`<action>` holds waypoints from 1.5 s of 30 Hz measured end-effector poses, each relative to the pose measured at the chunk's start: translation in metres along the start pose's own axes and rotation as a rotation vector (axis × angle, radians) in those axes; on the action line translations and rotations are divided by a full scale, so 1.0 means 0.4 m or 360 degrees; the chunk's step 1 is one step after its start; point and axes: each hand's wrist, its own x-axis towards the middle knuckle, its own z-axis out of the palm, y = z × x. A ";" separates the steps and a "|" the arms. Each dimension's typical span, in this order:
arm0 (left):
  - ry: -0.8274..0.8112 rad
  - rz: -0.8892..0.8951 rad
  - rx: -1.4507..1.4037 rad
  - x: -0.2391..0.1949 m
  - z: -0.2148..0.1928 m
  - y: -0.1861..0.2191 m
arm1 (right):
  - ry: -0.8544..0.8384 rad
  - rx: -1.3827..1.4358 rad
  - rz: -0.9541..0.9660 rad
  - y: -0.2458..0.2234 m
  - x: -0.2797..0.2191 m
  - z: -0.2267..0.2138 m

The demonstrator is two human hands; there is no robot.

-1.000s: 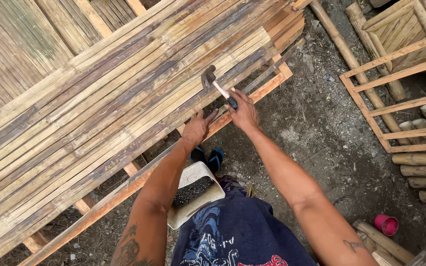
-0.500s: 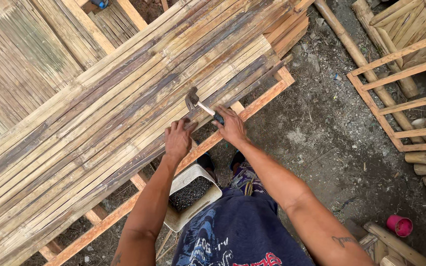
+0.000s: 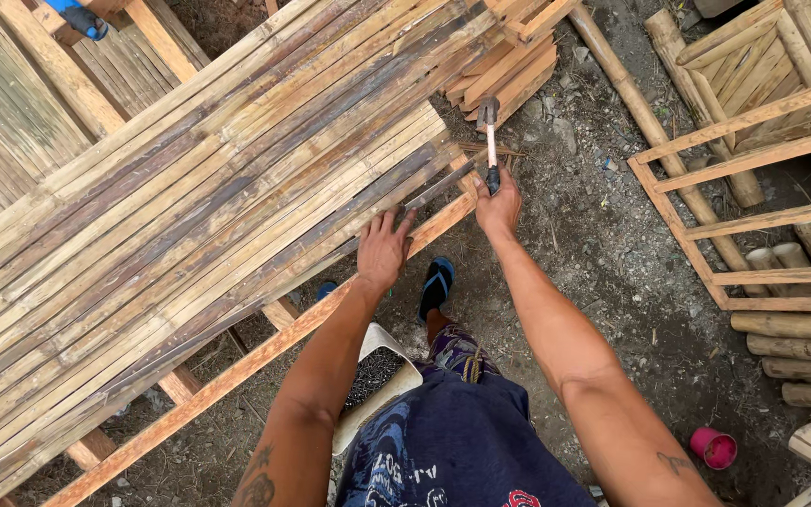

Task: The person hammers nails into a wooden pallet using a hammer. They repeatedly pick nails from a container and drive them into the wooden slats to secure them to the frame.

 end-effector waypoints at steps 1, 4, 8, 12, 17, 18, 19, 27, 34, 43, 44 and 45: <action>0.0050 0.0003 0.0010 0.043 0.016 0.029 | -0.0067 0.0027 0.0125 0.012 0.051 -0.002; 0.0003 -0.0079 0.0029 0.124 0.048 0.083 | -0.0165 0.0118 0.0257 0.064 0.137 0.012; -0.0179 -0.0097 -0.0027 0.149 0.035 0.084 | -0.0125 0.0285 0.0167 0.100 0.176 0.063; 0.0080 -0.0141 0.0016 0.120 -0.002 0.062 | -0.0225 0.0716 0.0127 0.077 0.195 0.115; 0.0163 -0.0293 -0.0001 0.078 -0.002 0.061 | -0.0113 0.0260 0.0021 0.057 0.155 0.139; 0.0162 -0.0291 0.0056 0.084 0.001 0.065 | -0.0127 0.0259 0.0030 0.052 0.155 0.136; 0.0160 -0.0290 0.0114 0.087 -0.001 0.070 | -0.0140 0.0257 0.0040 0.048 0.148 0.131; -0.1216 -0.0091 -0.0526 0.042 -0.150 0.143 | -0.0264 0.0092 0.0126 -0.011 0.126 0.100; -0.1310 0.0195 0.0078 -0.218 -0.090 0.252 | -0.0307 0.0133 0.0216 -0.015 0.147 0.086; -0.1107 0.0044 0.0074 -0.271 0.017 0.142 | -0.0400 -0.0004 0.0176 0.006 0.161 0.091; -0.1116 0.0037 0.0057 -0.278 0.015 0.141 | -0.0369 -0.0008 0.0137 0.007 0.161 0.093; -0.1062 0.0067 0.0092 -0.283 0.011 0.142 | -0.0395 0.0028 0.0204 0.008 0.161 0.094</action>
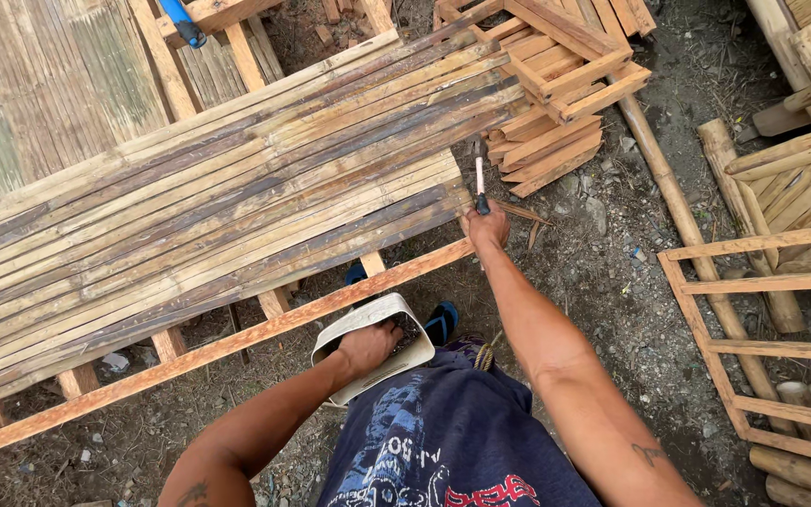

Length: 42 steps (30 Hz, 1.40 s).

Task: The person hammers nails into a wooden pallet using a hammer. They repeatedly pick nails from a container and drive them into the wooden slats to secure them to the frame.

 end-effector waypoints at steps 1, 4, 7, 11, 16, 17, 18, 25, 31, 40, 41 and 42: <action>0.0057 0.0013 0.0047 -0.006 -0.006 -0.001 | -0.0027 0.0046 0.0059 -0.004 0.003 -0.001; 0.0176 -0.0035 -0.0030 -0.034 -0.020 0.023 | -0.0018 -0.0002 -0.0040 0.006 -0.004 -0.009; 0.0116 -0.0074 -0.0089 -0.057 -0.065 0.052 | -0.0045 -0.0005 -0.0006 0.002 -0.009 -0.009; 0.0038 -0.0119 -0.0080 -0.058 -0.155 0.096 | -0.0058 0.0040 0.0038 -0.006 -0.003 -0.011; -0.0192 -0.0218 -0.0154 -0.055 -0.236 0.113 | -0.0097 0.0115 0.0088 -0.004 0.006 -0.004; -0.0188 -0.0126 -0.0101 -0.051 -0.240 0.114 | -0.0101 0.0140 0.0086 0.002 0.006 -0.006; -0.0141 -0.0068 -0.0430 -0.042 -0.244 0.108 | -0.0070 0.0151 -0.0004 0.009 0.007 -0.010; 0.0686 0.0188 -0.1953 0.246 -0.312 -0.055 | 0.0091 0.0131 -0.0212 0.013 -0.013 -0.004; 0.1622 0.0152 -0.1095 0.480 -0.325 -0.041 | 0.0094 0.0176 -0.0225 0.011 -0.012 0.004; 0.1753 -0.0059 -0.0909 0.539 -0.312 -0.026 | -0.0089 0.0110 -0.0170 0.109 -0.139 -0.130; 0.1677 -0.0109 -0.1030 0.539 -0.307 -0.027 | -0.0085 0.0079 -0.0243 0.132 -0.165 -0.149; 0.1598 -0.0158 -0.1148 0.539 -0.302 -0.027 | -0.0081 0.0048 -0.0315 0.155 -0.187 -0.166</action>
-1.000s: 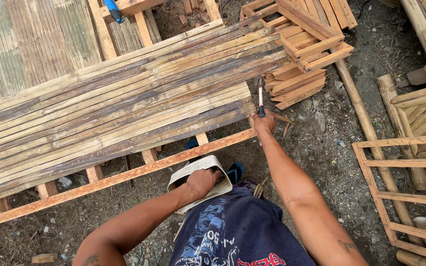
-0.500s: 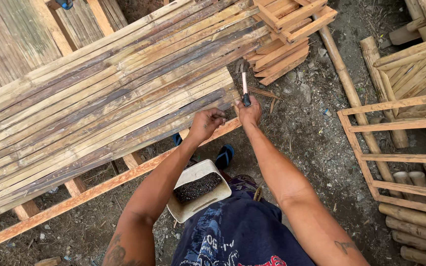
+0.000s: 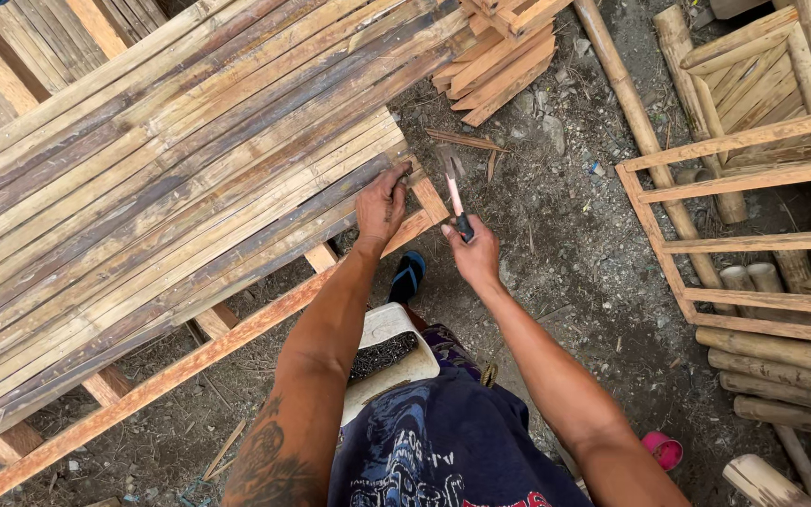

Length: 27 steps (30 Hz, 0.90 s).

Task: The person hammers nails into a wooden pallet using a hammer. They repeatedly pick nails from a container and drive them into the wooden slats to secure them to the frame.

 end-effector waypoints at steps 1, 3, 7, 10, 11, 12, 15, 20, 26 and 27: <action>-0.0047 -0.0113 -0.0064 0.000 0.002 0.000 | -0.0001 -0.0031 -0.0076 0.014 -0.019 -0.016; -0.0006 -0.0105 -0.0111 0.000 0.008 0.001 | 0.0003 -0.0214 -0.0156 0.037 -0.047 -0.042; 0.0132 0.0093 0.0058 -0.006 0.009 0.013 | -0.0417 0.0005 0.0113 0.041 -0.076 -0.068; 0.0090 -0.0141 0.0025 -0.004 0.015 0.025 | -0.0379 -0.0176 -0.0021 0.013 -0.096 -0.094; 0.0101 -0.0068 0.0061 -0.004 0.016 0.028 | -0.0351 -0.0171 -0.0072 0.000 -0.106 -0.105; 0.0112 0.0004 0.0098 -0.002 0.017 0.030 | -0.0323 -0.0167 -0.0123 -0.014 -0.118 -0.117; 0.0119 0.0067 0.0224 -0.009 0.021 0.029 | -0.0199 -0.0063 -0.0409 -0.052 -0.167 -0.151; 0.0069 0.0015 0.0299 -0.002 0.024 0.022 | -0.0195 0.0015 -0.0530 -0.105 -0.146 -0.123; -0.0015 0.0050 0.0392 0.026 0.031 0.016 | -0.0304 -0.0126 -0.0407 -0.080 -0.113 -0.104; -0.0072 0.0005 0.0354 0.011 0.029 0.014 | -0.0185 0.0070 -0.0673 -0.068 -0.145 -0.116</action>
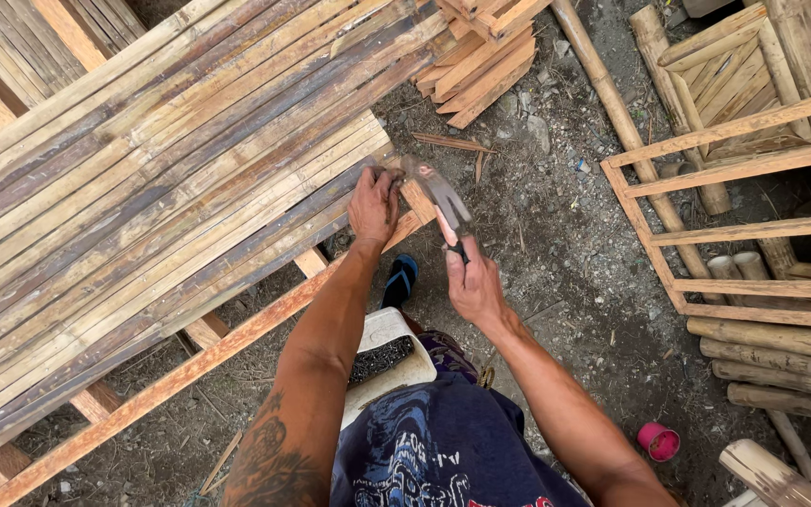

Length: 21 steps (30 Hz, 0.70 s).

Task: The person hammers nails into a wooden pallet using a hammer. They repeatedly pick nails from a container and drive them into the wooden slats to secure them to the frame.

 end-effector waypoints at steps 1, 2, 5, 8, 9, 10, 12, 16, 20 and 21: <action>-0.0060 -0.0037 -0.0039 -0.014 -0.002 -0.004 | 0.0147 0.0153 -0.0278 -0.003 -0.017 0.003; -0.0022 -0.0020 -0.0042 -0.014 -0.003 -0.012 | 0.0223 0.0055 -0.0409 -0.001 -0.010 0.014; 0.0077 0.0036 -0.0036 -0.016 -0.011 -0.010 | 0.0170 -0.0238 -0.0244 0.004 0.042 0.025; 0.0090 0.0044 -0.0059 -0.001 -0.014 -0.006 | -0.0165 -0.0292 0.0546 0.033 0.117 0.034; 0.0082 0.0032 -0.0090 0.012 -0.017 -0.009 | -0.0059 -0.0157 0.0463 0.042 0.134 0.036; 0.0049 -0.0007 -0.0125 -0.006 -0.014 -0.012 | 0.0024 -0.0029 0.0407 0.051 0.115 0.031; 0.0052 0.0009 -0.0135 -0.019 -0.010 -0.018 | 0.0304 0.0418 -0.0233 0.047 0.039 0.018; 0.0055 -0.0045 -0.0223 -0.007 -0.012 -0.016 | 0.0016 -0.0170 -0.0186 0.023 0.039 0.016; 0.0088 -0.0012 -0.0265 0.005 -0.026 -0.015 | 0.0025 -0.0145 0.0385 0.018 0.131 0.026; 0.0097 0.0020 -0.0272 0.017 -0.030 -0.017 | 0.0222 0.0020 0.0084 0.018 0.142 0.027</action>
